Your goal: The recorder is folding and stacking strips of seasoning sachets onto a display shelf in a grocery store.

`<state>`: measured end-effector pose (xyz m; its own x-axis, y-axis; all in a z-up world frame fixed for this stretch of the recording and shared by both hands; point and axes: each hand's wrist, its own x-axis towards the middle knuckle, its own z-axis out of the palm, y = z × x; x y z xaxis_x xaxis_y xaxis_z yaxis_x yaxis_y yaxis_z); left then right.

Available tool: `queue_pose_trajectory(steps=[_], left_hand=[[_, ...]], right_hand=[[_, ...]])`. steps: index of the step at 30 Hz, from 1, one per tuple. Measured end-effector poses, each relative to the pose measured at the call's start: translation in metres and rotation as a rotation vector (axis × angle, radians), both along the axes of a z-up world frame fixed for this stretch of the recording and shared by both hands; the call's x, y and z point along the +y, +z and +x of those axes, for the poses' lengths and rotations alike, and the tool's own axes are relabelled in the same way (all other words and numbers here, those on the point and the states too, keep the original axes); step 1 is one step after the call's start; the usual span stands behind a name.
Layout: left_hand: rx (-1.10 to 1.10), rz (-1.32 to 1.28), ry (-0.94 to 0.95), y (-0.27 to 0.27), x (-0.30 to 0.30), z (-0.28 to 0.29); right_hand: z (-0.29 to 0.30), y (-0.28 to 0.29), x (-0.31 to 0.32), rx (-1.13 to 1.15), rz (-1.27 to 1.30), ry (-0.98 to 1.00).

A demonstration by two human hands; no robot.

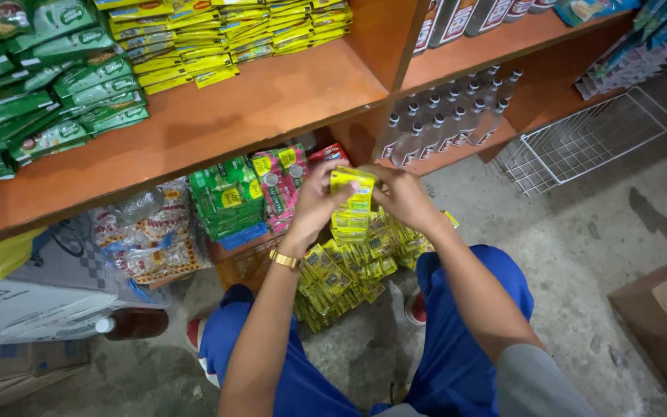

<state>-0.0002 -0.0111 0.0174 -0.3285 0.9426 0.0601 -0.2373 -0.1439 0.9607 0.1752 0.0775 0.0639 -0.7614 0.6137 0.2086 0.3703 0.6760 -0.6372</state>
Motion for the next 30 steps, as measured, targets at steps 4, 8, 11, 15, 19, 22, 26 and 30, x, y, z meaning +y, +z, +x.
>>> queue_pose_trajectory(steps=[4, 8, 11, 15, 19, 22, 26, 30], left_hand=[[0.292, 0.032, -0.029, 0.000, -0.003, 0.002], [0.317, 0.044, -0.033, 0.018, -0.008, 0.000], [0.252, 0.030, -0.106, 0.026, -0.011, -0.003], [0.143, 0.005, -0.282, 0.031, -0.012, 0.000], [0.075, 0.035, -0.248, 0.026, -0.011, 0.007], [0.062, 0.004, -0.183, 0.013, -0.006, 0.007], [0.079, -0.060, -0.085, 0.008, 0.000, 0.003], [-0.259, 0.073, -0.029, 0.006, -0.002, 0.002]], right_hand=[[0.003, -0.006, 0.007, 0.185, -0.154, 0.067], [0.010, -0.038, 0.024, 0.268, -0.173, 0.086], [0.009, -0.043, 0.023, 0.419, -0.375, 0.088], [0.008, -0.042, 0.021, 0.594, -0.546, 0.004], [0.003, -0.045, 0.020, 0.573, -0.415, -0.013], [0.008, -0.057, 0.026, 0.513, -0.427, 0.017], [0.005, -0.025, 0.015, 0.517, -0.416, 0.047], [0.002, -0.003, 0.000, 0.341, -0.439, 0.208]])
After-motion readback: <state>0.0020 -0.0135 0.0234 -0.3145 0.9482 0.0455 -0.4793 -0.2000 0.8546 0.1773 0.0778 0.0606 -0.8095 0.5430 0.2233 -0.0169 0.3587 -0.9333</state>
